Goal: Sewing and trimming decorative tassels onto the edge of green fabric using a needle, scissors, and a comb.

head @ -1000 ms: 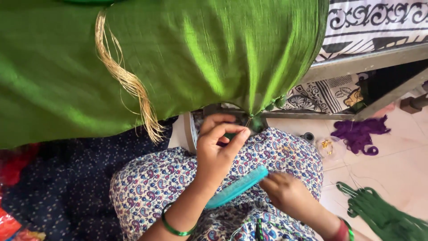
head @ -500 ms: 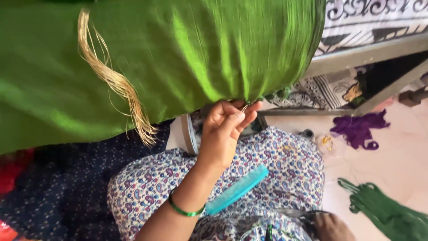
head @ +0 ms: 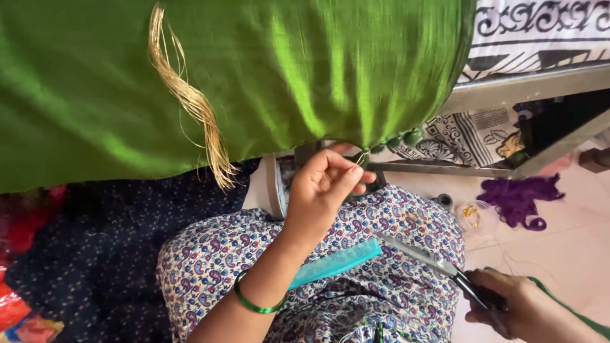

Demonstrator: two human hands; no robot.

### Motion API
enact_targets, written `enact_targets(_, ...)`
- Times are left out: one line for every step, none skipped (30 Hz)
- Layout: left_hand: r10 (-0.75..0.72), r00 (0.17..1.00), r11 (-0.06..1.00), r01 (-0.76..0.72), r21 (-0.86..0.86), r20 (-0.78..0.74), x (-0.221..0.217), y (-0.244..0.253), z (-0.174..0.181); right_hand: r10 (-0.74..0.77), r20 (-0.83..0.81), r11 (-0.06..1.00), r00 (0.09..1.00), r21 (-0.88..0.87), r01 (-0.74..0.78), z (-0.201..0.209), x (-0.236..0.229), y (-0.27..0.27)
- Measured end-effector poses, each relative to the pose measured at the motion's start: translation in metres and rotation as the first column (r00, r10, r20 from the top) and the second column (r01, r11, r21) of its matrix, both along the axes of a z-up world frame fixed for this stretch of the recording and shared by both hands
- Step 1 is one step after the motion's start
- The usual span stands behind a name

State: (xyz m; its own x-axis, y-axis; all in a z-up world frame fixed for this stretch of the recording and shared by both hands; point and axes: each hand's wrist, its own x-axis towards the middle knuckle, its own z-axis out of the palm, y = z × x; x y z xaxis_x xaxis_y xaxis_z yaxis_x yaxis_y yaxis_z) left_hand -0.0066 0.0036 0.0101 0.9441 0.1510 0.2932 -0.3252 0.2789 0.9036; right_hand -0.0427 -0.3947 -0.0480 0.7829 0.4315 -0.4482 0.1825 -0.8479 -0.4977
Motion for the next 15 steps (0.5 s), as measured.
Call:
enact_targets(-0.131,0.991,0.978,0.123,-0.168,-0.041,0.0,-0.001,0.002,-0.1,-0.144,0.995,0.984,0.016,0.103,0.017,0.003,0.004)
enact_targets(-0.132,0.991,0.978,0.124,-0.17,-0.035,0.002,-0.002,0.002,-0.101,-0.139,0.995,0.985,0.013,0.104,0.018,0.004,0.001)
enact_targets(-0.185,0.982,0.936,0.165,-0.312,-0.034,0.001,-0.001,0.002,-0.169,-0.359,0.958,0.918,0.159,0.238,0.017,0.005,-0.001)
enact_targets(-0.237,0.971,0.872,0.201,-0.447,-0.026,0.001,-0.001,0.002,-0.189,-0.568,0.881,0.801,0.262,0.393,0.016,0.006,-0.003)
enact_targets(-0.233,0.972,0.872,0.198,-0.447,-0.024,-0.001,-0.001,0.003,-0.186,-0.567,0.883,0.803,0.262,0.389,0.017,0.01,0.002)
enact_targets(-0.267,0.964,0.835,0.234,-0.498,0.005,-0.002,-0.001,0.003,-0.049,-0.558,0.844,0.829,0.42,0.333,0.019,0.014,0.007)
enact_targets(-0.299,0.954,0.795,0.268,-0.544,0.034,-0.003,0.0,0.003,0.085,-0.526,0.775,0.846,0.569,0.275,0.019,0.018,0.012)
enact_targets(-0.294,0.955,0.797,0.264,-0.543,0.033,-0.003,0.001,0.003,0.09,-0.526,0.776,0.846,0.57,0.272,0.025,0.021,0.021)
enact_targets(-0.296,0.954,0.781,0.268,-0.564,0.044,-0.004,0.001,0.003,0.036,-0.506,0.813,0.862,0.517,0.269,0.032,0.024,0.028)
enact_targets(-0.297,0.953,0.765,0.272,-0.584,0.054,-0.004,0.001,0.002,-0.017,-0.481,0.846,0.876,0.46,0.269,0.038,0.026,0.035)
enact_targets(-0.295,0.954,0.766,0.271,-0.582,0.057,-0.004,0.001,0.002,-0.014,-0.479,0.846,0.878,0.462,0.266,0.041,0.028,0.037)
enact_targets(-0.251,0.968,0.788,0.215,-0.577,0.018,-0.003,0.001,0.002,-0.016,-0.445,0.844,0.895,0.474,0.251,0.045,0.031,0.039)
enact_targets(-0.207,0.978,0.807,0.158,-0.569,-0.023,-0.002,0.001,0.002,-0.019,-0.412,0.84,0.911,0.487,0.238,0.048,0.033,0.042)
enact_targets(-0.206,0.978,0.809,0.158,-0.567,-0.022,-0.003,0.001,0.004,-0.017,-0.411,0.839,0.911,0.489,0.236,0.048,0.035,0.042)
enact_targets(-0.188,0.982,0.812,0.145,-0.565,-0.018,-0.003,0.001,0.005,0.026,-0.418,0.821,0.908,0.527,0.219,0.048,0.038,0.042)
